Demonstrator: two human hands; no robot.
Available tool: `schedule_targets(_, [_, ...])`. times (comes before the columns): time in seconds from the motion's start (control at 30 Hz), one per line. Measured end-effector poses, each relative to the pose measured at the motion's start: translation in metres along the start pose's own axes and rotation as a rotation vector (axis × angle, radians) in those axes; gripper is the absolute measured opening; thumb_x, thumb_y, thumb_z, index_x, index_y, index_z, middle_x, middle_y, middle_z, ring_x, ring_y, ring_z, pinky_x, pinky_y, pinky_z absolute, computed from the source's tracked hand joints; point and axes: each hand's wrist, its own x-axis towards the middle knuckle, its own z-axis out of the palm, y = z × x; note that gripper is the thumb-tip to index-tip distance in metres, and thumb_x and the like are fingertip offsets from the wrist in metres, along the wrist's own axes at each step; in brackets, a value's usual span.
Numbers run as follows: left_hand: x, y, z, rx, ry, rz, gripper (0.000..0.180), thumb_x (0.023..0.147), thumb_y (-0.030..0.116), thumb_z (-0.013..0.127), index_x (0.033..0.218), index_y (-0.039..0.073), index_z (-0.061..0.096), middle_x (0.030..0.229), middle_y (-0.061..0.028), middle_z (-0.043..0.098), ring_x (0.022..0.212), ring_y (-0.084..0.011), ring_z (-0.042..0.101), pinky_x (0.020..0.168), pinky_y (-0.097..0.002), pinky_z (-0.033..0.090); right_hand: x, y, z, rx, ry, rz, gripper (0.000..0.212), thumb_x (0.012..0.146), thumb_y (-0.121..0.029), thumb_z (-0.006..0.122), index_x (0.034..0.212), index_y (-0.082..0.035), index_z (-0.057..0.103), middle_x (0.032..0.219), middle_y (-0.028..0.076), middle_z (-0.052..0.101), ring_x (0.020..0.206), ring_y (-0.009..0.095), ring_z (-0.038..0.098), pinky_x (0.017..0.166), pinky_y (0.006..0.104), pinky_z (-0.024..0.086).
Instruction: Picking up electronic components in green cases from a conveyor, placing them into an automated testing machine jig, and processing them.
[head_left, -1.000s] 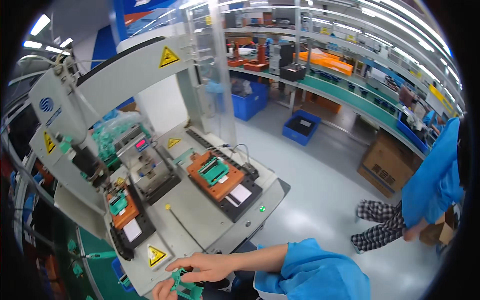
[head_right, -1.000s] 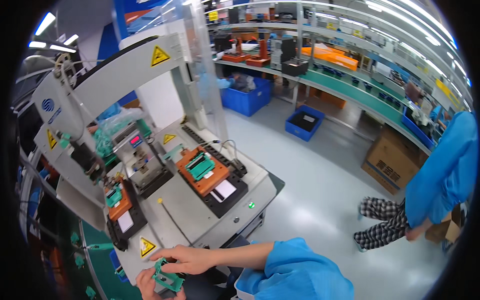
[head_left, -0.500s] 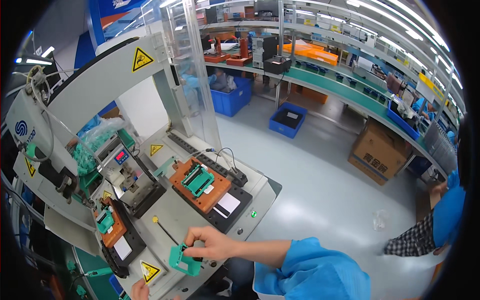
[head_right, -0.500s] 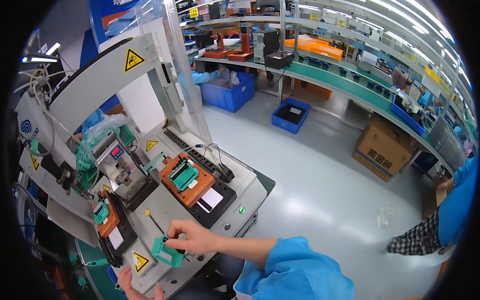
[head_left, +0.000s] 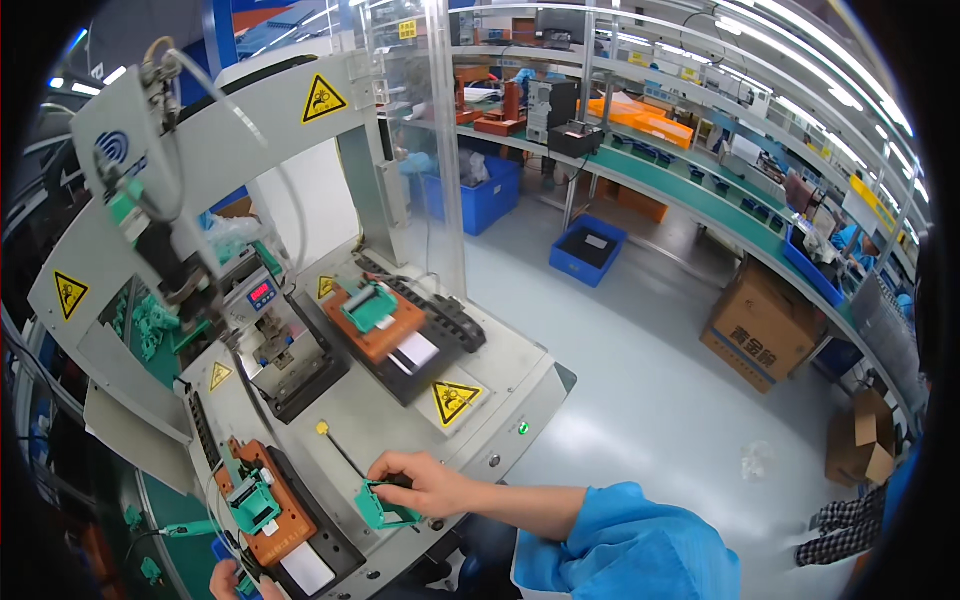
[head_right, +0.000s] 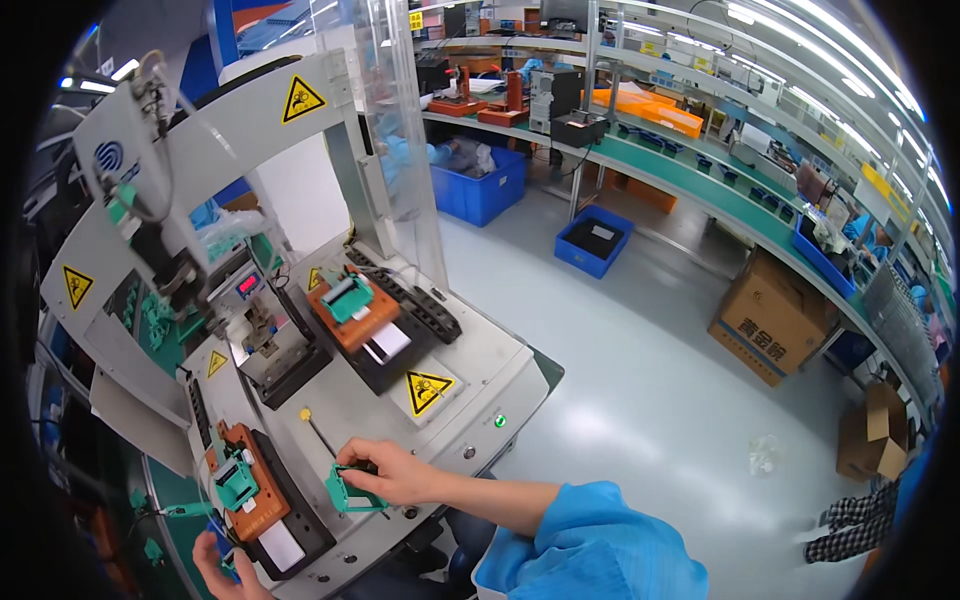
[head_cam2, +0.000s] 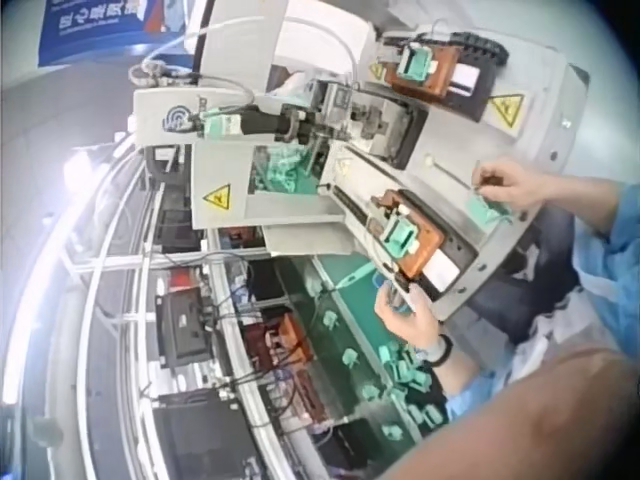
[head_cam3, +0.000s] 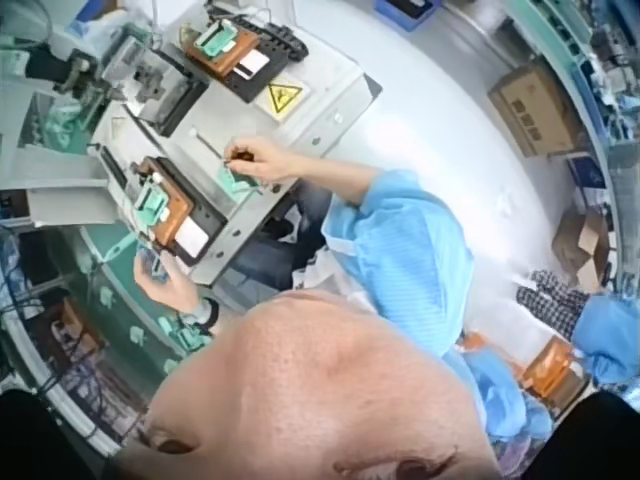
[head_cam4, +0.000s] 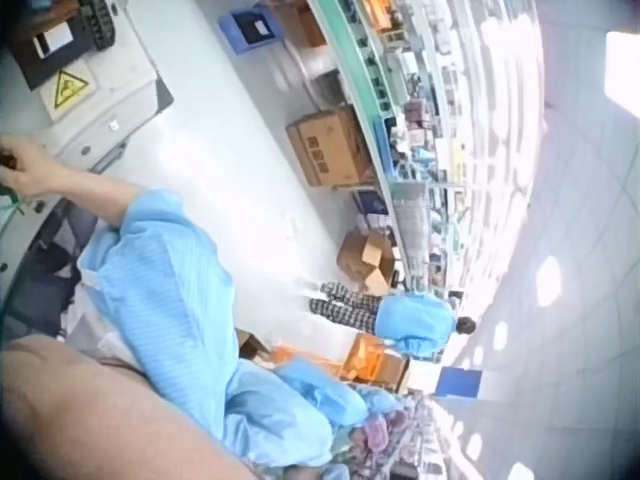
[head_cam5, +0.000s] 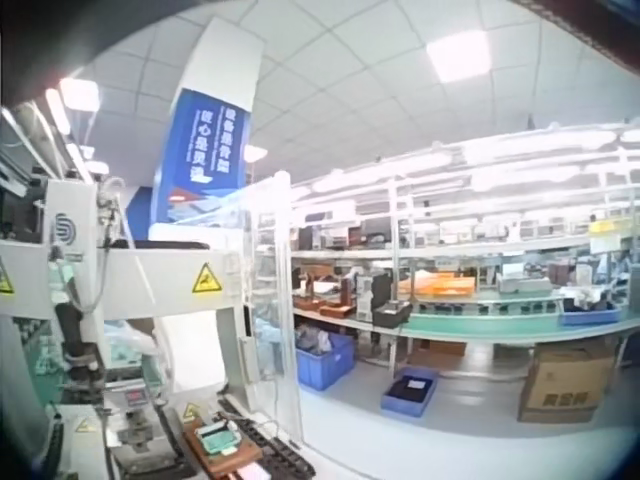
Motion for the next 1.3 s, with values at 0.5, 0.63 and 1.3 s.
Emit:
schedule_targets(0.5, [0.047,-0.025,0.034,-0.136,-0.173,-0.104,0.03,0.092,0.022,0.059,0.079,-0.005,0.053,0.068,-0.0045,0.049,0.064,-0.0136,0.04,0.059,-0.0313,0.037,-0.001,0.012,0.006,0.135,0.061,0.085,0.015,0.095,-0.009,0.055,0.108,0.0,0.055,0.096,0.003,0.061,0.086,0.007,0.056,0.076,0.0236,0.047])
schedule_targets(0.63, [0.064,-0.042,0.035,-0.114,-0.254,-0.067,0.023,0.087,0.01,0.056,0.072,-0.002,0.044,0.063,-0.0021,0.039,0.06,-0.0108,0.035,0.053,-0.0301,0.03,0.014,0.006,0.021,0.141,0.14,0.049,0.017,0.095,-0.015,0.057,0.105,-0.002,0.057,0.089,0.003,0.061,0.083,0.009,0.056,0.077,0.0267,0.046])
schedule_targets(1.3, [-0.128,-0.108,-0.224,-0.458,0.639,-0.513,0.017,0.096,0.017,0.048,0.081,0.009,0.049,0.077,0.0025,0.047,0.07,-0.0083,0.043,0.066,-0.0228,0.035,0.169,-0.059,0.113,-0.903,-0.539,-0.408,0.016,0.083,-0.017,0.064,0.096,-0.01,0.067,0.087,0.013,0.068,0.092,0.036,0.06,0.085,0.0467,0.043])
